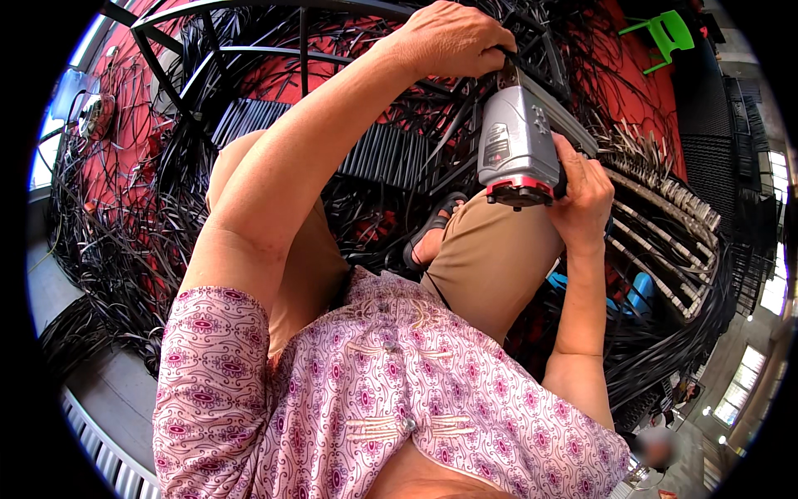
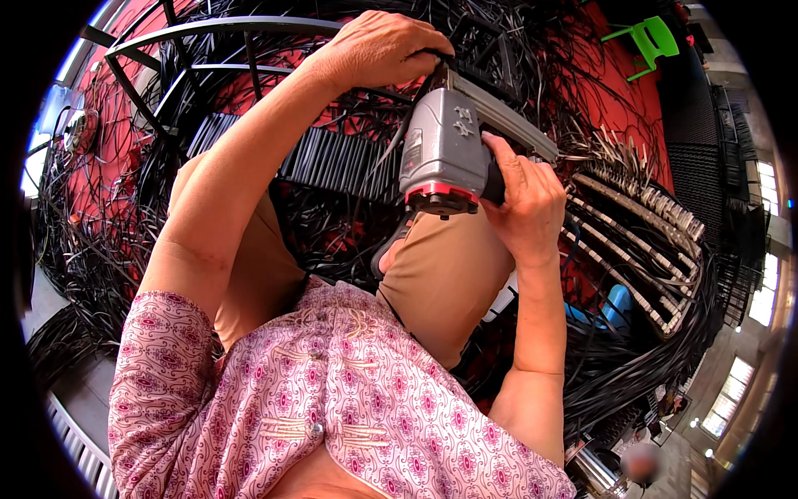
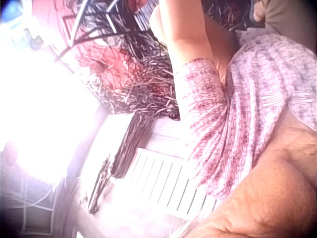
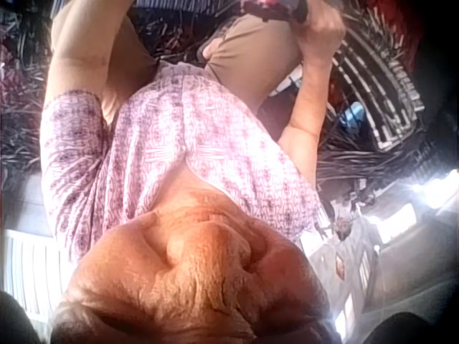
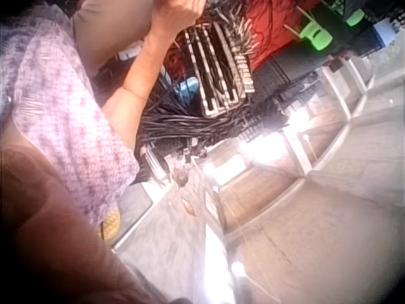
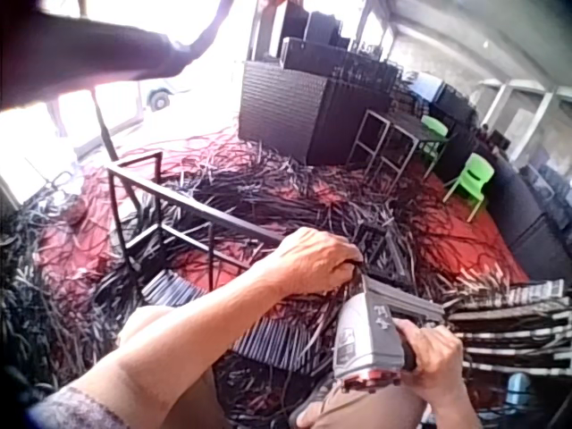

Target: The person sits on the floor and organizes a large bundle of black cables. They use a handheld power tool to secure the cables to a metal frame, repeatedly picking up the tool, applying it, and then setting it down to adjust the wires.

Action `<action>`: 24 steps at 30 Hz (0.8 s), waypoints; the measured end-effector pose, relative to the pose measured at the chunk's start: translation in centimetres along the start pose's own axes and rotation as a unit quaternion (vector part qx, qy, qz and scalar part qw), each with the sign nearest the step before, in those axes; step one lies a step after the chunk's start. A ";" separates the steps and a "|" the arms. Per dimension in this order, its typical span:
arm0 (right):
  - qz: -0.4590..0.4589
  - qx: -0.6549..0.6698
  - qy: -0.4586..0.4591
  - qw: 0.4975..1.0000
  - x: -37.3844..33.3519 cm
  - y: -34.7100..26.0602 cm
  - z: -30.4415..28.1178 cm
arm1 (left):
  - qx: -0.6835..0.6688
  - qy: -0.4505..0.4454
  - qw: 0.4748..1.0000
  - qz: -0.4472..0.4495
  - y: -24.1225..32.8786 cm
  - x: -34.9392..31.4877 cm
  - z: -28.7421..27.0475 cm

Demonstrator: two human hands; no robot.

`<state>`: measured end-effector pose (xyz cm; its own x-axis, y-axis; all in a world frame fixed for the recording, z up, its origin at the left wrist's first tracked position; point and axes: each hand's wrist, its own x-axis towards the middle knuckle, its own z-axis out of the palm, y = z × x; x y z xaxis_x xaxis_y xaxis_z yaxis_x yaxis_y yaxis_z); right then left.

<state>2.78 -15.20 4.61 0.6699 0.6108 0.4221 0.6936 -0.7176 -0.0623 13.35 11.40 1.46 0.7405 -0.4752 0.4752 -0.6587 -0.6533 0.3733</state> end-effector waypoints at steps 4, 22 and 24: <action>0.002 -0.001 0.003 1.000 -0.1 0.0 0.1 | -0.029 0.002 1.000 0.006 0.1 0.1 -0.5; 0.016 -0.016 0.010 1.000 -0.4 0.0 0.9 | -0.041 0.006 0.999 0.007 0.3 0.2 -0.6; 0.017 -0.007 0.005 1.000 -0.3 0.1 0.9 | -0.050 0.004 0.999 0.008 0.1 0.1 -0.7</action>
<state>2.89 -15.16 3.62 0.6908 0.5818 0.4292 0.6663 -0.7429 -0.0653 13.25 11.65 2.09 0.7292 -0.4798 0.4880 -0.6805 -0.5838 0.4428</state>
